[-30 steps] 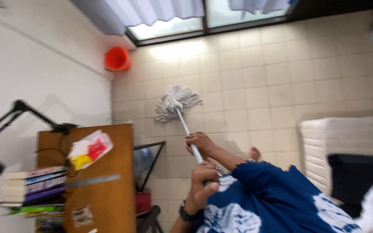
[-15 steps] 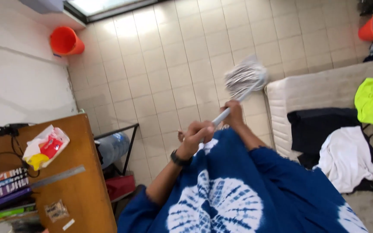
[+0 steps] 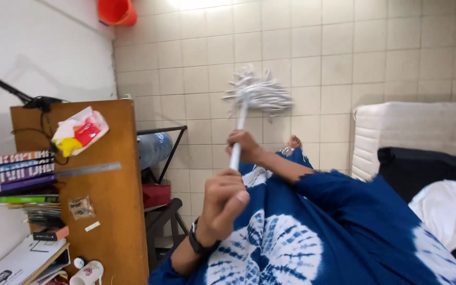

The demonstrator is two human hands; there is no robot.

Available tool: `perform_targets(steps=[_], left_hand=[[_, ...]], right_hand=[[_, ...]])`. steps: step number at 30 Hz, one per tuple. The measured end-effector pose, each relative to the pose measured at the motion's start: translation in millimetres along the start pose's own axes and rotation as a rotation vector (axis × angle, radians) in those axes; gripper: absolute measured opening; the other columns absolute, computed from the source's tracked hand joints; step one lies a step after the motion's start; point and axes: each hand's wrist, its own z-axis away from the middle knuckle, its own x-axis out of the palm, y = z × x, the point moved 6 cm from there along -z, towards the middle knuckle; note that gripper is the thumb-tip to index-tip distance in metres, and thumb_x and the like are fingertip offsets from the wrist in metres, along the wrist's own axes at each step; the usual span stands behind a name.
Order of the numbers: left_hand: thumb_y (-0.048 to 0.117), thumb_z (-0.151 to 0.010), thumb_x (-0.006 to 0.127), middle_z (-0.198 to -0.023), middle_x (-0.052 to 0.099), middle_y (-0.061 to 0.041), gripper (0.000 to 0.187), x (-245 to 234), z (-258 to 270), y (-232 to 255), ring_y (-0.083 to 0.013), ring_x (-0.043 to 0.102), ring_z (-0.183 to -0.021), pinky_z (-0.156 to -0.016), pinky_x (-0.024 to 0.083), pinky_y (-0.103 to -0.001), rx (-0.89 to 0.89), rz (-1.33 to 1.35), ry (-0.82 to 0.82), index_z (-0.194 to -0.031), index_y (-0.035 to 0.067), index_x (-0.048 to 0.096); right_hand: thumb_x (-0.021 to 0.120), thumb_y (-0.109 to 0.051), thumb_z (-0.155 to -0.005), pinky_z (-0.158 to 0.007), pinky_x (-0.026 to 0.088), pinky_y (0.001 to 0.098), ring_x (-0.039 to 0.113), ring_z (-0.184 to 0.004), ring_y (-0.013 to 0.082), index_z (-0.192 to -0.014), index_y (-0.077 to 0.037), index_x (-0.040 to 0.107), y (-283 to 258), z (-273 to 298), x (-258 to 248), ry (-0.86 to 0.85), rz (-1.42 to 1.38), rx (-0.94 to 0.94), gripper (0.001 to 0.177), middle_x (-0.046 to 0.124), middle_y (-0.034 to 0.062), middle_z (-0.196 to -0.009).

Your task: The person mops the tiled floor of a cluttered room using a white string mop. They move the mop back and forth across the floor, navigating around a bed, desk, and various items on the floor.

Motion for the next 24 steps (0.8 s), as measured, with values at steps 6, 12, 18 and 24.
perform_targets(steps=[6,12,18,24], left_hand=[[0.027,-0.099,0.055,-0.051,0.034,0.000,0.046,-18,12,-14,-0.0157,0.032,-0.046,-0.063,0.038,-0.035,0.049,-0.136,-0.016,-0.058,0.012,0.039],[0.024,-0.097,0.057,-0.049,0.029,0.001,0.049,-34,10,-13,-0.0144,0.027,-0.046,-0.064,0.034,-0.034,0.101,-0.016,-0.174,-0.056,0.011,0.034],[0.020,-0.101,0.055,-0.051,0.028,0.000,0.051,-29,-38,-14,-0.0154,0.019,-0.050,-0.062,0.031,-0.033,0.142,0.250,-0.309,-0.057,0.009,0.032],[0.020,-0.104,0.052,-0.051,0.027,-0.001,0.051,-21,-91,-30,-0.0164,0.024,-0.050,-0.060,0.027,-0.036,0.057,0.328,-0.318,-0.057,0.009,0.034]], right_hand=[[0.056,0.012,-0.074,-0.052,0.035,0.0366,0.040,-0.054,0.0225,-0.060,-0.006,0.036,-46,-47,56,-0.070,-0.323,-0.146,0.030,0.042,0.0066,-0.061],[0.062,0.004,-0.078,-0.057,0.039,0.0354,0.036,-0.055,0.0187,-0.052,-0.009,0.037,-14,-45,33,0.095,-0.045,0.024,0.038,0.040,0.0021,-0.054],[0.063,0.004,-0.075,-0.060,0.038,0.0338,0.038,-0.051,0.0163,-0.051,-0.008,0.041,10,-19,-55,0.366,0.166,0.198,0.034,0.042,0.0040,-0.049],[0.058,0.004,-0.072,-0.052,0.030,0.0388,0.034,-0.046,0.0231,-0.053,-0.010,0.030,37,-25,-121,0.559,0.195,0.127,0.036,0.030,0.0047,-0.050]])
